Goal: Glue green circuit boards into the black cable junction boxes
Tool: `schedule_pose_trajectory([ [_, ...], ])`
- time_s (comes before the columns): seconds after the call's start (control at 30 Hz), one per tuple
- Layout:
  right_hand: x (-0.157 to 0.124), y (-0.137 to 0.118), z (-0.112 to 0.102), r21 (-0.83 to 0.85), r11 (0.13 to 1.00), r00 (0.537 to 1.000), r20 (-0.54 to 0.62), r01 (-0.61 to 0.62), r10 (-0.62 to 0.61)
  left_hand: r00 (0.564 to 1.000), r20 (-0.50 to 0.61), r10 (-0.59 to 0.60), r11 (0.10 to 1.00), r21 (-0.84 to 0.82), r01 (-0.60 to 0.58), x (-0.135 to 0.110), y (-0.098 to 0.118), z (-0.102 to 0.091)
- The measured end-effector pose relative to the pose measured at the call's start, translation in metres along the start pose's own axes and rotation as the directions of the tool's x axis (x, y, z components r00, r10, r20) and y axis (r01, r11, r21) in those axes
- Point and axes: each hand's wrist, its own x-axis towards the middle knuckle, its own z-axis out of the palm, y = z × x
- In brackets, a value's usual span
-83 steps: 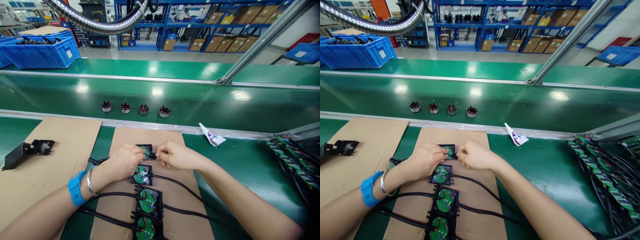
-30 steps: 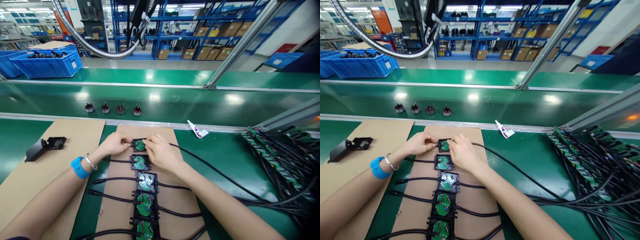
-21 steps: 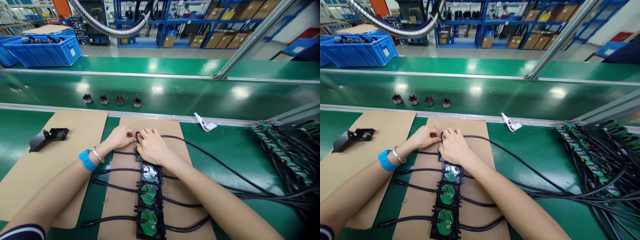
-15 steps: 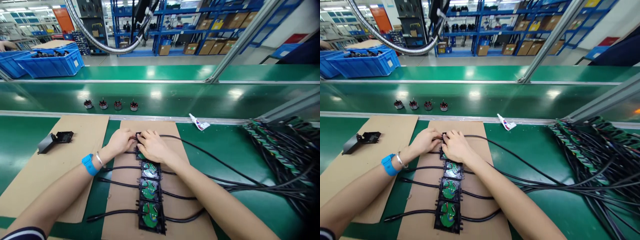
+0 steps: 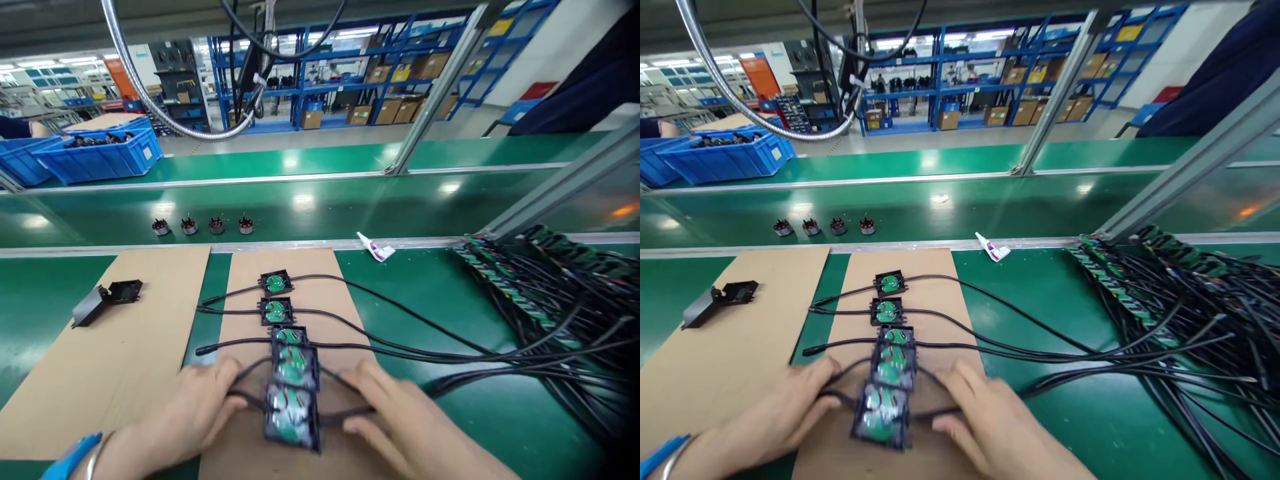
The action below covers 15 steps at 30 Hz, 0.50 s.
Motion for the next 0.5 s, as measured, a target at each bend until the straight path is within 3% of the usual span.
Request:
schedule_pose_trajectory([
  [0.1,0.050,0.021,-0.024,-0.032,0.995,0.994,-0.061,-0.091,0.089,0.990,-0.142,-0.009,0.997,0.071,0.019,0.045,-0.017,-0.030],
  [0.23,0.100,0.057,-0.043,-0.055,0.994,0.995,-0.033,-0.099,0.098,0.988,-0.155,0.015,0.992,0.129,0.005,0.085,-0.038,-0.045],
  [0.37,0.090,0.082,-0.042,-0.086,0.985,0.981,0.113,-0.148,0.157,0.990,-0.123,0.076,0.975,0.217,-0.047,0.078,-0.049,-0.033],
  [0.43,0.074,0.086,-0.039,-0.105,0.981,0.968,0.174,-0.161,0.178,0.993,-0.109,0.050,0.959,0.283,-0.018,0.071,-0.048,-0.025],
  [0.5,0.061,0.088,-0.034,-0.131,0.977,0.969,0.164,-0.167,0.188,0.993,-0.115,0.002,0.940,0.339,0.038,0.070,-0.044,-0.019],
])
